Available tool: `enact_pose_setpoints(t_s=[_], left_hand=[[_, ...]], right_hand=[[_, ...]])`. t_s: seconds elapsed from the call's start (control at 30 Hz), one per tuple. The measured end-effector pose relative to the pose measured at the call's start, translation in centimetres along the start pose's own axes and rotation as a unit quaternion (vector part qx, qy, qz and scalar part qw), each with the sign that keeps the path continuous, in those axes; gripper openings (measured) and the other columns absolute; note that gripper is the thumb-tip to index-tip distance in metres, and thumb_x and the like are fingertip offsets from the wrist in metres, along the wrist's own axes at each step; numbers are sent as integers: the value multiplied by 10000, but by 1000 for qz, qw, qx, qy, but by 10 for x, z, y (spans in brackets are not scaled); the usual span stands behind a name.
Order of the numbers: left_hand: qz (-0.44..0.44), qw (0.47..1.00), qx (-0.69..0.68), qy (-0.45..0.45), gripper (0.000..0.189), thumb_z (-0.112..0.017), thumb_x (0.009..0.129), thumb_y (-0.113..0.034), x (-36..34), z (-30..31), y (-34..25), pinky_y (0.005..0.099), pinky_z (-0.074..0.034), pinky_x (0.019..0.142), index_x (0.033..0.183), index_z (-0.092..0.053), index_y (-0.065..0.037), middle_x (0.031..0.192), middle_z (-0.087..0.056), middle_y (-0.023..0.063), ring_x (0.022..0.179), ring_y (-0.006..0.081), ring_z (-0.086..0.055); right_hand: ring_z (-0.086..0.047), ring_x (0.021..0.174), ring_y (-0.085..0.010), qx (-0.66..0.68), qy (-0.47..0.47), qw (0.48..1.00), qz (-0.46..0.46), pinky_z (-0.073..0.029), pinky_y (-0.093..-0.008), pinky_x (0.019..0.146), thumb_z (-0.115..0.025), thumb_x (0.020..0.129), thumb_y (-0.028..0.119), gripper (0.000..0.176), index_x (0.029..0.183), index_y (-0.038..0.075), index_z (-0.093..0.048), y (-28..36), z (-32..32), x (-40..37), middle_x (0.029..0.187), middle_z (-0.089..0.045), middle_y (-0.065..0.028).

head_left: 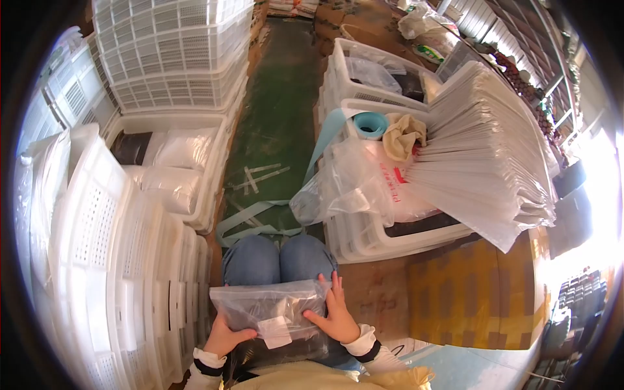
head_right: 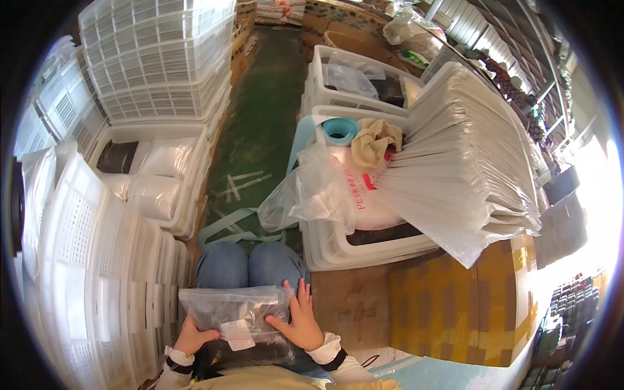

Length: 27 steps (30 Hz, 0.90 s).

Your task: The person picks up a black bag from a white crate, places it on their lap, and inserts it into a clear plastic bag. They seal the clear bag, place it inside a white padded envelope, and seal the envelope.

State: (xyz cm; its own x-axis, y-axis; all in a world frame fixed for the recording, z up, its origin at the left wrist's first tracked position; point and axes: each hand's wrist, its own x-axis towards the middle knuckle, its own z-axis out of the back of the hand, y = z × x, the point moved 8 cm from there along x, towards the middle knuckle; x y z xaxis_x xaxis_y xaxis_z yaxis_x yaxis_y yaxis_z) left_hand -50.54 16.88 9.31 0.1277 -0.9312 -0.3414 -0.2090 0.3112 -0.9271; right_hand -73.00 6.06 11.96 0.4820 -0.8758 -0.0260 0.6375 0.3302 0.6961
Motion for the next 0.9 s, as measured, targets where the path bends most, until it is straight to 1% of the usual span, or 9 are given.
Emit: enact_pose_setpoints(t_s=[0.1,0.13,0.23,0.33,0.5,0.63,0.73,0.83,0.9], left_hand=[[-25,999,-7,26,1132,-825,618,-129,2,-6,-10,340,-299,1023,1436,-47,-47,1341,-366,114,1218,214,-383],[-26,999,-17,39,1156,-822,611,-95,4,-9,-13,338,-303,1021,1441,-19,-63,1338,-368,117,1214,215,-386],[-30,998,-12,57,1188,-818,604,-64,7,-9,-12,344,-300,1023,1448,17,-97,1345,-358,124,1218,219,-383],[-36,998,4,56,1176,-823,602,-82,8,-6,-7,347,-302,1021,1448,-5,-85,1350,-350,124,1219,224,-381],[-16,999,-23,22,1125,-839,602,-161,3,-6,-13,352,-312,1016,1435,-92,-43,1353,-356,128,1207,233,-402],[-16,1000,5,4,1096,-835,605,-223,-1,-8,-19,369,-285,1037,1418,-132,-9,1370,-339,155,1236,264,-379],[-23,926,360,-113,865,-700,761,-246,-11,19,-25,403,-229,1075,1438,-171,-148,1440,-250,207,1322,373,-242],[-229,912,219,-259,942,-688,768,-389,-33,36,-85,468,-189,1088,1450,-65,-206,1498,-135,124,1346,377,-174],[-336,827,295,-341,1064,-786,661,-336,-53,27,-152,431,-213,1073,1431,-101,-73,1422,-256,171,1301,335,-266]], right_hand=[[-352,1269,-372,188,-52,981,-16,-318,-439,1007,-723,757,273,754,1346,-1,-339,0,48,6,1343,-384,-248],[-548,1048,-271,150,-174,973,-16,-449,-340,861,-712,767,162,523,1206,-13,-488,3,88,1,1176,-524,-197],[-461,609,-148,-15,-535,843,59,-418,-267,563,-675,759,56,153,797,-4,-539,48,213,-34,729,-516,-60],[-467,549,-133,45,-559,828,0,-403,-264,529,-635,797,48,105,788,-43,-585,57,278,-20,605,-524,-53],[-495,490,-151,-7,-530,837,135,-398,-267,471,-625,810,24,56,850,-15,-629,75,278,18,635,-580,-79],[-636,627,-223,-127,-342,899,241,-485,-302,556,-641,760,9,159,903,67,-680,164,235,35,736,-651,-67],[-602,659,-284,88,-257,872,407,-472,-331,593,-643,749,-23,113,857,9,-625,215,211,46,759,-617,-117],[-523,608,-321,207,-178,855,440,-433,-337,559,-627,753,-26,76,800,16,-585,253,180,56,690,-548,-94],[-534,602,-339,200,-114,869,437,-436,-346,546,-643,722,19,84,784,9,-588,272,157,70,666,-548,-133]])
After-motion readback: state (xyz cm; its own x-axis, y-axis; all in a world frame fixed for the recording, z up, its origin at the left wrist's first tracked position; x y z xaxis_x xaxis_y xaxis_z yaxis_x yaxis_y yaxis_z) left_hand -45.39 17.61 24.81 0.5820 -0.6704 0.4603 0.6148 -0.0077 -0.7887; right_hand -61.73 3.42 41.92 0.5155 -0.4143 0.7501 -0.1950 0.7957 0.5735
